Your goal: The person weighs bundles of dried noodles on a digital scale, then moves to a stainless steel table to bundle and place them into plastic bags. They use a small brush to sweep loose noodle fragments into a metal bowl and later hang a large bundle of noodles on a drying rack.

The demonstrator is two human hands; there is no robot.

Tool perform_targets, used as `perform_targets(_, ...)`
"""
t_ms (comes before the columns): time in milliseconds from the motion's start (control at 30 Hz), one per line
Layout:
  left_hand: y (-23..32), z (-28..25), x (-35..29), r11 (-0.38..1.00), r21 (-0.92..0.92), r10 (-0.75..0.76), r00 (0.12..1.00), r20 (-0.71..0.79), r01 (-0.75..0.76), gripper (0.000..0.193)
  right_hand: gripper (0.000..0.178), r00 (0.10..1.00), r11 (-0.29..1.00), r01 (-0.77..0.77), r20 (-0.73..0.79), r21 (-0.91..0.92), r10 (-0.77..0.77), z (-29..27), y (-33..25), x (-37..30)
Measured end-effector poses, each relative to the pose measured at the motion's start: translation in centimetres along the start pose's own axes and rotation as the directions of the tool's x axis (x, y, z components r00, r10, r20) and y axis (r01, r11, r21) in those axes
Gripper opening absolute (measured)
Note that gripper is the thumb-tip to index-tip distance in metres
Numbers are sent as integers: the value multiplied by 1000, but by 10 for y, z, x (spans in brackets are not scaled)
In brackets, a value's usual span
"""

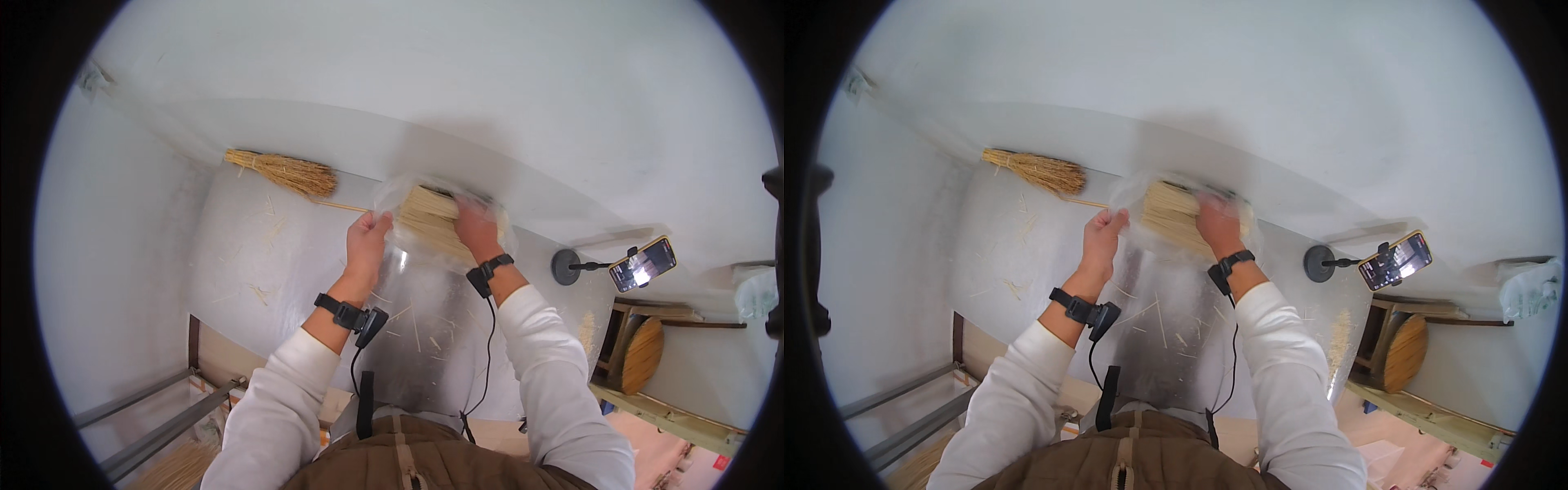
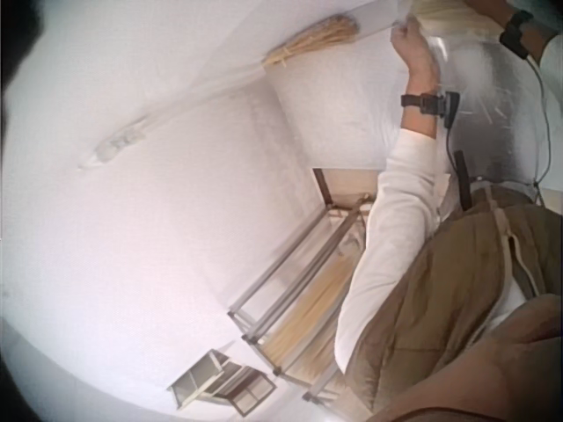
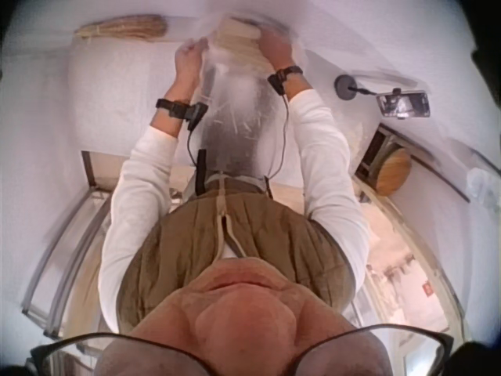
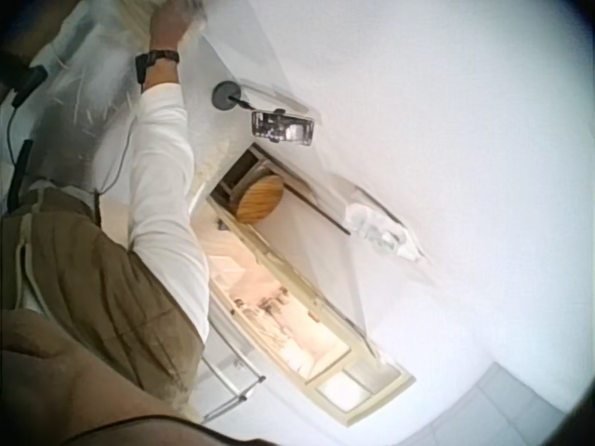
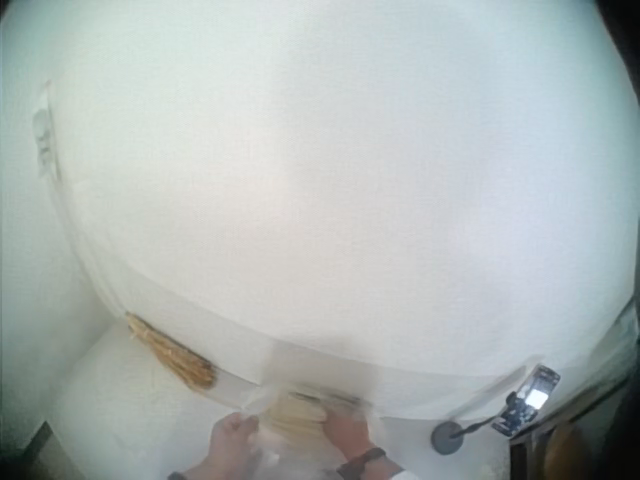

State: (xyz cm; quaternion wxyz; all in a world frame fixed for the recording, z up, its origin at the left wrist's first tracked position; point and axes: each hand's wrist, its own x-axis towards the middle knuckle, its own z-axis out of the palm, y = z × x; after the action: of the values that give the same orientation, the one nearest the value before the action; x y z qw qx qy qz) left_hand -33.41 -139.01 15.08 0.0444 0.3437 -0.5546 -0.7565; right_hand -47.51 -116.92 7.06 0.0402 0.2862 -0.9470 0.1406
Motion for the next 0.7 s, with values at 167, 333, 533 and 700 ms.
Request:
perform_targets(167,16,0,6,999,7,37,997,74,-38,18,65,1000,980,23,7,-199,-22,0,-16,-15)
perform_targets(333,20,-18,10,991,132,11,980,199,-38,17,60,996,981,-42,65,-191,55,-14,-17,-36)
perform_targets(533,34,-47,30,924,381,-154,886,436,-27,23,53,976,973,-117,157,-197,149,-30,-8,-36)
perform_targets(700,34,-106,70,707,562,-55,759,649,-429,56,55,996,983,-82,-54,-161,75,-45,-32,-59)
